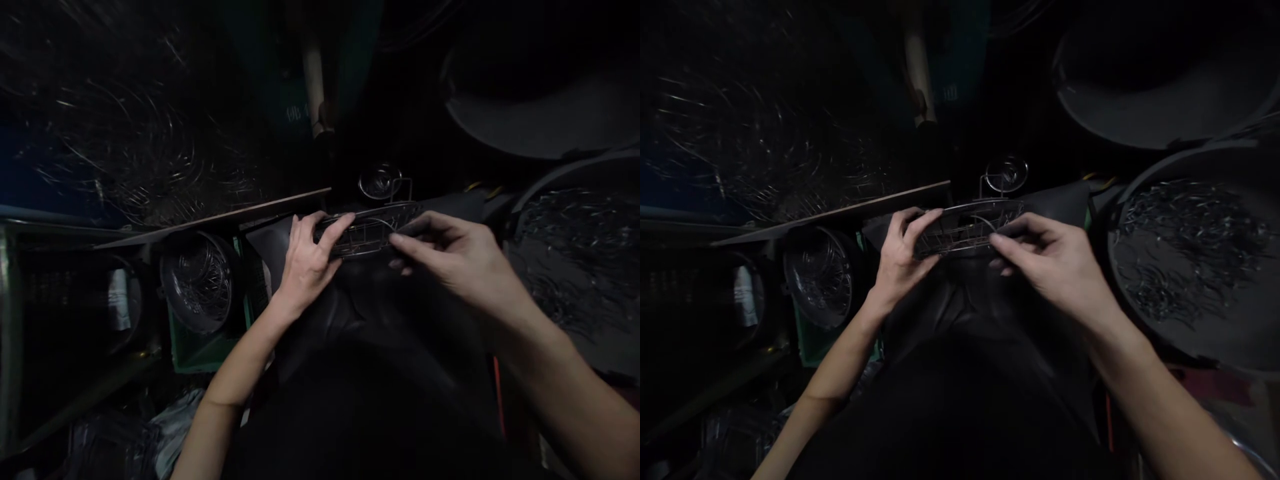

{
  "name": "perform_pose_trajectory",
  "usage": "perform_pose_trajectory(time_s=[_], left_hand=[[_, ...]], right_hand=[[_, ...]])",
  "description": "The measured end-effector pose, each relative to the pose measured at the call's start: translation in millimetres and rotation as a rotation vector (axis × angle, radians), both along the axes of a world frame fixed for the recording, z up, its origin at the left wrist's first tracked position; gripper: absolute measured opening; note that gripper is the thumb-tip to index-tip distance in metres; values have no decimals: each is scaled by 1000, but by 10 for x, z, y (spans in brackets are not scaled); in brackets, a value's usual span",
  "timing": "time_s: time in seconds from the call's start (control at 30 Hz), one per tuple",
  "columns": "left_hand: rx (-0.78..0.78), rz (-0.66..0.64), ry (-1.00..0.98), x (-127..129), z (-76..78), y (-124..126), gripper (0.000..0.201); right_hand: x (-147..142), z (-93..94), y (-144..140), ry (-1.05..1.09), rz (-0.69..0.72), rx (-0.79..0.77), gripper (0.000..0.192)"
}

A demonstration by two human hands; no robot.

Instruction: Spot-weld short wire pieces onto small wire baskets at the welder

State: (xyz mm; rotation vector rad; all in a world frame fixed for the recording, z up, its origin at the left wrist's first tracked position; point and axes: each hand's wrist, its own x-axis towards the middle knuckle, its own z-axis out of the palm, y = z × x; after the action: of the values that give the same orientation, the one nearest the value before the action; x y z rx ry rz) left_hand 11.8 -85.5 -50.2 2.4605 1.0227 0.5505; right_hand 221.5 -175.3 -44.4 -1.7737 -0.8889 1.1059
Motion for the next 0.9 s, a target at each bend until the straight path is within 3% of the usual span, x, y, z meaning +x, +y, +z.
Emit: perform_pose_trajectory(time_s=[0.1, 0.33, 0.73, 0.9], left_hand=[[44, 55, 3, 45, 18, 21, 56], [99, 111, -28, 117, -103, 161, 61], [201, 129, 15, 177, -272, 203, 65], [247, 137, 29, 189, -306, 241, 66]], right_hand=[[-139, -3, 295, 73, 76, 91, 34], [-307, -76, 482, -247, 14, 284, 24], [-300, -249, 587, 42, -34, 172, 37], [-297, -275, 639, -76, -3, 223, 32]])
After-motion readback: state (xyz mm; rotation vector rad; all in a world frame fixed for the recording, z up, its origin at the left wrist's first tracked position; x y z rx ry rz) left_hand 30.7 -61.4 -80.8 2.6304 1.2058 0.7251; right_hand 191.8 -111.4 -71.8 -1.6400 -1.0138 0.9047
